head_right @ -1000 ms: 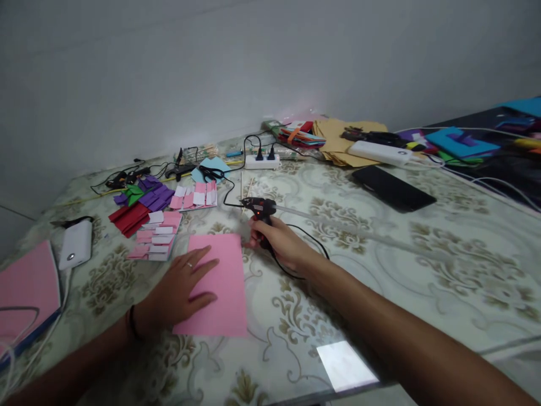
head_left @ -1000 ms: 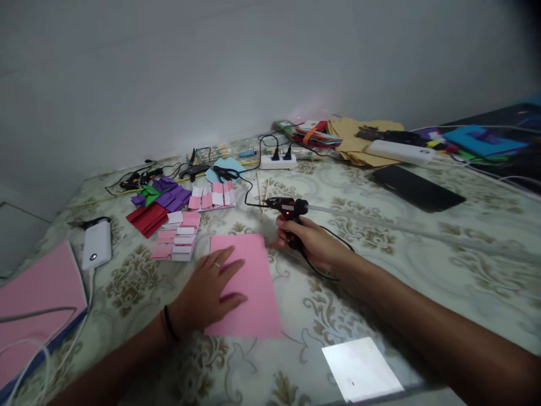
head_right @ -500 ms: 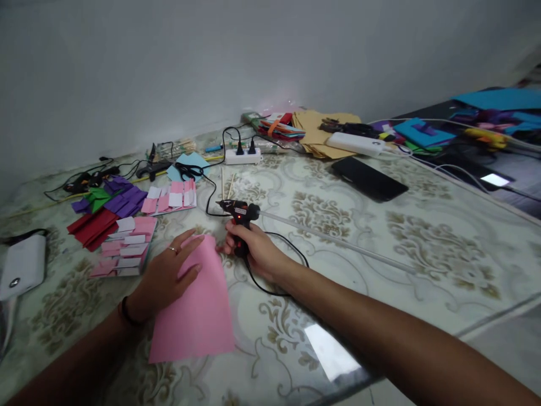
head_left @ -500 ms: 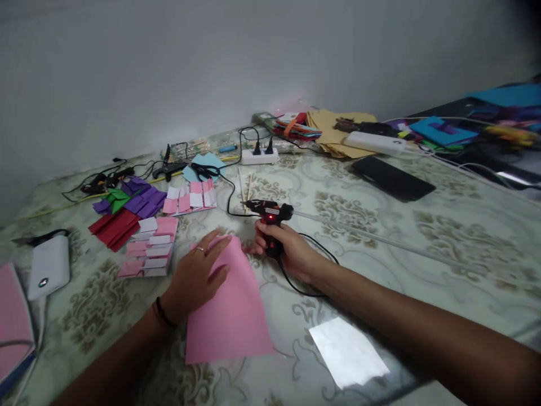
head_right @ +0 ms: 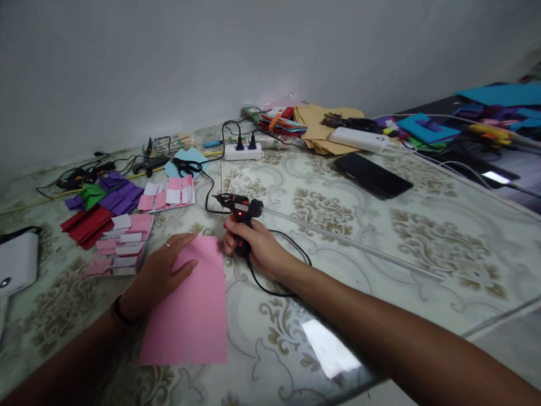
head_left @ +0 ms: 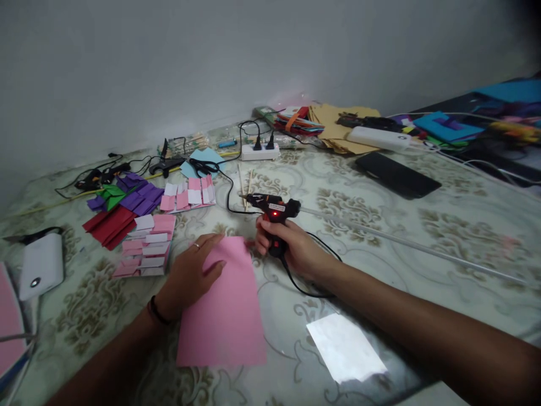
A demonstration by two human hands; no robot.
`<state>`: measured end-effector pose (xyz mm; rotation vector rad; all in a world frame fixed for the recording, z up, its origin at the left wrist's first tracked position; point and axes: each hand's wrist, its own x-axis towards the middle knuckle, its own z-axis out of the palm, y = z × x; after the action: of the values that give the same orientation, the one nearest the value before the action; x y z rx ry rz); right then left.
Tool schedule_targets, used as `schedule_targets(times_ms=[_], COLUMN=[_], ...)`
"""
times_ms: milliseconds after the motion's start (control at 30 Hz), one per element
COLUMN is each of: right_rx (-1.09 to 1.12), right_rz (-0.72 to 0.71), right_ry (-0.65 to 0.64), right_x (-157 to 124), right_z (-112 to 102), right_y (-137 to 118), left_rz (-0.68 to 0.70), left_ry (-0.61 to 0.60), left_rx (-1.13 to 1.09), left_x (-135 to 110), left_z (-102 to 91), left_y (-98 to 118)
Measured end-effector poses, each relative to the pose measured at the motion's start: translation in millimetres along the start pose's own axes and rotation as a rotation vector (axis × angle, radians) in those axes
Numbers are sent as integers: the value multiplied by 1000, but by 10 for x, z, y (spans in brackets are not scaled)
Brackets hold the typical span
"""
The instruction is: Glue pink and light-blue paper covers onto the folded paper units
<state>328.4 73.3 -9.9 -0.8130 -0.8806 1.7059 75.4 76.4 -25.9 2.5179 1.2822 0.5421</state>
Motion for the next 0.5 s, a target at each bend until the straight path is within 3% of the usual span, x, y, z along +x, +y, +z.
schedule_targets(times_ms=[333, 500], right_rx=[-276, -514], right_rz=[-77, -112], right_ry=[-3, 43], right_x=[-30, -59], right_z=[-35, -68], right_y=[-36, -79], left_rz=[-7, -29], left_ry=[42, 104], left_rx=[-56, -293], left_x=[-11, 20], left_z=[-1, -34], left_y=[-1, -79])
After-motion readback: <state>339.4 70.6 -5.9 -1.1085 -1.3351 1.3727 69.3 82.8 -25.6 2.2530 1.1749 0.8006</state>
